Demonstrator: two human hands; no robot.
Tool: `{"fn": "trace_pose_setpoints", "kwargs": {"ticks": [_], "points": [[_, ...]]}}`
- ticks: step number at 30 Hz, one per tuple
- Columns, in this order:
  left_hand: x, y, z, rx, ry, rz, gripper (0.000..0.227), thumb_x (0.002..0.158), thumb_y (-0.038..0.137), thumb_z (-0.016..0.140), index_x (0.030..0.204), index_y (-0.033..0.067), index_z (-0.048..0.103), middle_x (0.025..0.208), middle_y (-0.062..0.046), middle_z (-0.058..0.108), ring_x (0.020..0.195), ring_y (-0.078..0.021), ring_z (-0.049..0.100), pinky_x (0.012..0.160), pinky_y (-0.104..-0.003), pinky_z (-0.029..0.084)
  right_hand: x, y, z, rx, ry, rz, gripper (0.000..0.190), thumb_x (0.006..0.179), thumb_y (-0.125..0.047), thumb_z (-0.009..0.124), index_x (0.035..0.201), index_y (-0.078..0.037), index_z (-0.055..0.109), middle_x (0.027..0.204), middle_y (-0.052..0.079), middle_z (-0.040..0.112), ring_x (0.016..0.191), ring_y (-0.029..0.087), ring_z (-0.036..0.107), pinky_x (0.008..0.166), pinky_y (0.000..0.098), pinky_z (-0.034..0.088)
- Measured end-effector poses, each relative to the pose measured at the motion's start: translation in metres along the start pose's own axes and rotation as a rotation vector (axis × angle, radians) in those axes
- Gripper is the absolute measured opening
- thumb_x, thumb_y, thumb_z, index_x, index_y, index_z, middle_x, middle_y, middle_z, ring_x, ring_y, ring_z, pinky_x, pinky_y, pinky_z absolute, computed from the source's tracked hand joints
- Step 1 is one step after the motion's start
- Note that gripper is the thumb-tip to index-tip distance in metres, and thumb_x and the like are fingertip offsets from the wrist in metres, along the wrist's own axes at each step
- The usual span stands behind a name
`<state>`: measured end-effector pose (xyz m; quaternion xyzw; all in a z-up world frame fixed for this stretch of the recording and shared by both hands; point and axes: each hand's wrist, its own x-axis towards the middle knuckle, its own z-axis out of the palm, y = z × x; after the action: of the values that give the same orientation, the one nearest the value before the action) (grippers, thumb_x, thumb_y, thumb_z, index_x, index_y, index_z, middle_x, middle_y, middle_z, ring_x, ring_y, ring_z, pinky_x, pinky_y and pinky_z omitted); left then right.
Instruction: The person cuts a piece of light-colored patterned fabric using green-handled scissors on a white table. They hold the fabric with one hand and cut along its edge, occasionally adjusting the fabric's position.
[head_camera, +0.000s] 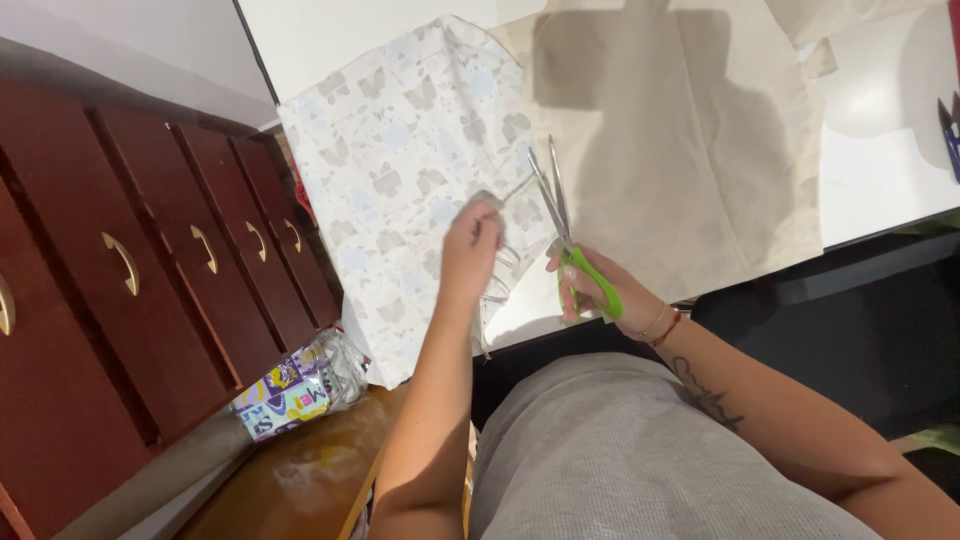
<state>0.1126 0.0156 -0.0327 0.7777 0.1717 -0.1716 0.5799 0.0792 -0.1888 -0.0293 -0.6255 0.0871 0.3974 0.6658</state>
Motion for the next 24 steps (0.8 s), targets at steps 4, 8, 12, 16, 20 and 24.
{"fn": "trace_pose_setpoints", "kwargs": {"ticks": [4,8,12,16,20,24], "points": [[0.019,0.023,0.004,0.09,0.088,0.051,0.028,0.1,0.029,0.05,0.102,0.0071,0.068,0.095,-0.022,0.07,0.097,-0.0387,0.069,0.091,-0.049,0.053,-0.006,0.004,-0.008,0.006,-0.029,0.01,0.066,0.098,-0.053,0.05,0.128,0.006,0.051,0.071,0.016,0.063,0.064,0.026,0.071,0.061,0.0366,0.055],[0.047,0.022,0.029,0.001,0.008,0.155,0.032,0.099,0.032,0.061,0.113,0.0053,0.07,0.104,-0.017,0.072,0.103,-0.0332,0.069,0.094,-0.044,0.054,-0.022,-0.003,-0.01,0.071,-0.031,0.044,0.046,0.096,-0.039,0.057,0.114,0.003,0.056,0.068,0.018,0.064,0.061,0.028,0.07,0.06,0.0377,0.058],[0.078,-0.028,0.046,-0.022,-0.102,0.165,0.023,0.096,0.029,0.069,0.105,0.008,0.072,0.09,-0.008,0.072,0.087,-0.0208,0.066,0.084,-0.037,0.054,-0.036,0.009,-0.029,0.053,-0.011,0.119,0.046,0.094,-0.037,0.062,0.112,0.005,0.058,0.064,0.02,0.061,0.057,0.032,0.07,0.057,0.0421,0.06],[0.054,0.001,0.024,0.016,-0.08,0.188,0.015,0.096,0.027,0.068,0.099,0.0123,0.071,0.078,-0.006,0.071,0.076,-0.0174,0.065,0.072,-0.032,0.055,-0.03,-0.002,-0.029,0.001,-0.016,0.115,0.046,0.093,-0.04,0.061,0.107,0.003,0.062,0.062,0.019,0.063,0.056,0.03,0.07,0.056,0.0409,0.06],[0.051,0.003,0.022,-0.058,-0.109,0.159,0.011,0.097,0.022,0.065,0.098,0.0114,0.07,0.076,-0.007,0.07,0.073,-0.0161,0.067,0.067,-0.029,0.054,-0.009,-0.022,-0.02,-0.098,-0.029,0.077,0.045,0.094,-0.045,0.059,0.102,-0.001,0.063,0.06,0.017,0.066,0.055,0.027,0.068,0.056,0.0372,0.056],[0.056,-0.012,0.031,-0.174,-0.15,0.135,0.012,0.099,0.019,0.062,0.099,0.008,0.067,0.079,-0.01,0.068,0.074,-0.017,0.068,0.062,-0.027,0.055,0.021,-0.018,-0.012,-0.088,0.022,0.031,0.067,0.093,-0.057,0.058,0.117,0.006,0.059,0.067,0.019,0.065,0.06,0.028,0.069,0.059,0.038,0.058]]}}
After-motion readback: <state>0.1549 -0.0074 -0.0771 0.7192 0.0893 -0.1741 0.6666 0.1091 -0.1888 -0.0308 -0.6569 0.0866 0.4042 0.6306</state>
